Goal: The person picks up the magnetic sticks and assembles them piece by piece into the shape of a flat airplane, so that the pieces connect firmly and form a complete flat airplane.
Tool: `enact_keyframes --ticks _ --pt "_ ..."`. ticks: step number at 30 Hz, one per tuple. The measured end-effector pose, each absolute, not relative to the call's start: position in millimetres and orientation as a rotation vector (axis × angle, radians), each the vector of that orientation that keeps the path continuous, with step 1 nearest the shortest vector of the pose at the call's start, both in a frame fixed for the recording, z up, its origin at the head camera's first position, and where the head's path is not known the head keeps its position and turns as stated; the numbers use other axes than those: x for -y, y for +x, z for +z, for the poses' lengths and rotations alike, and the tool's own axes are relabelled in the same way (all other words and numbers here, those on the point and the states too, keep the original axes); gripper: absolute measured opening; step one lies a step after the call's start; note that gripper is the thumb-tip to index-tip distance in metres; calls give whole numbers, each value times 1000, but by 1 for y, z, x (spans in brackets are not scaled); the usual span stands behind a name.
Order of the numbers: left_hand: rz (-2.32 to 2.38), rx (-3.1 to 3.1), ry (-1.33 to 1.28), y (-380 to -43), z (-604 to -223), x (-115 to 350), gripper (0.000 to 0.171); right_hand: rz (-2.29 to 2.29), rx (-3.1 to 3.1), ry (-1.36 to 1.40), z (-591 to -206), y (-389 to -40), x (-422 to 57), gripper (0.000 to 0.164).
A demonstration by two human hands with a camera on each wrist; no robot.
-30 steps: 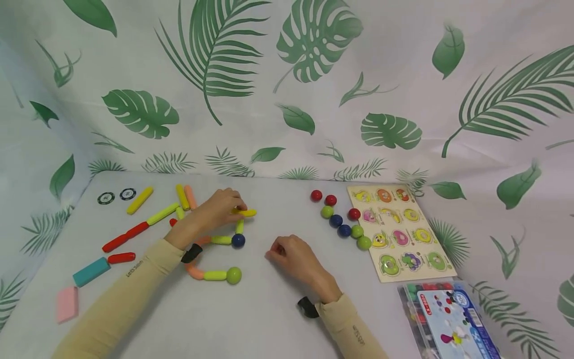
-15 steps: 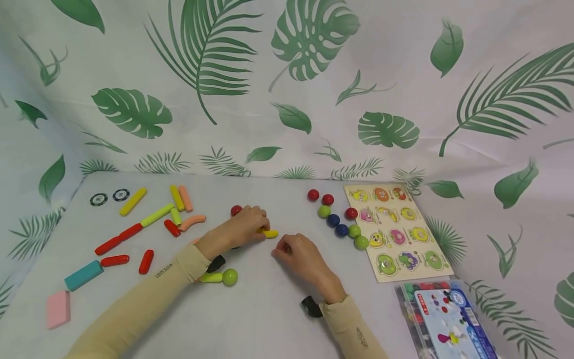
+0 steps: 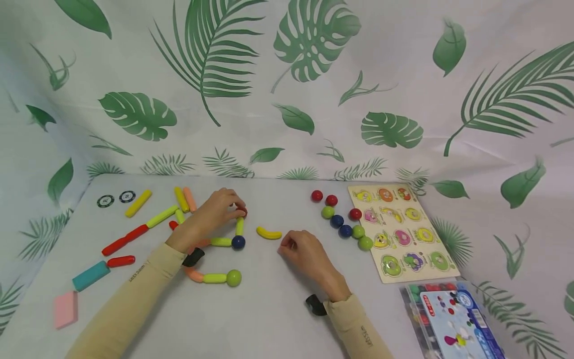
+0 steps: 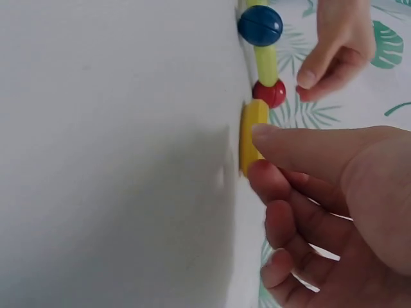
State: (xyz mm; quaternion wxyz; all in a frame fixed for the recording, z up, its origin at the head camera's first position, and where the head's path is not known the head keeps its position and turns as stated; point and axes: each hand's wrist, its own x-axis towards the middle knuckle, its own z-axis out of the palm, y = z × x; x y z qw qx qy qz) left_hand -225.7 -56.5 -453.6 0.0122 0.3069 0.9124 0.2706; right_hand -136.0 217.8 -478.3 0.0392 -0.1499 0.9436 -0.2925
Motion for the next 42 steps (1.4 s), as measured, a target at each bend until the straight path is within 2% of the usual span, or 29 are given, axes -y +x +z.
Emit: enact_keyframes --ticks 7,21,32,42 --pt "874 -2879 874 -232 -462 74 25 -944 -2975 -547 -476 -149 -204 15" --pt "865 -2846 813 -235 -469 72 31 -880 -2935 -629 -487 -173 -193 22" --pt "863 -2805 742 -236 -472 70 34 -964 -2948 -406 -489 -191 -201 23" --pt "865 -2801 756 -236 -473 69 34 -860 -3084 -289 -490 -198 -200 26"
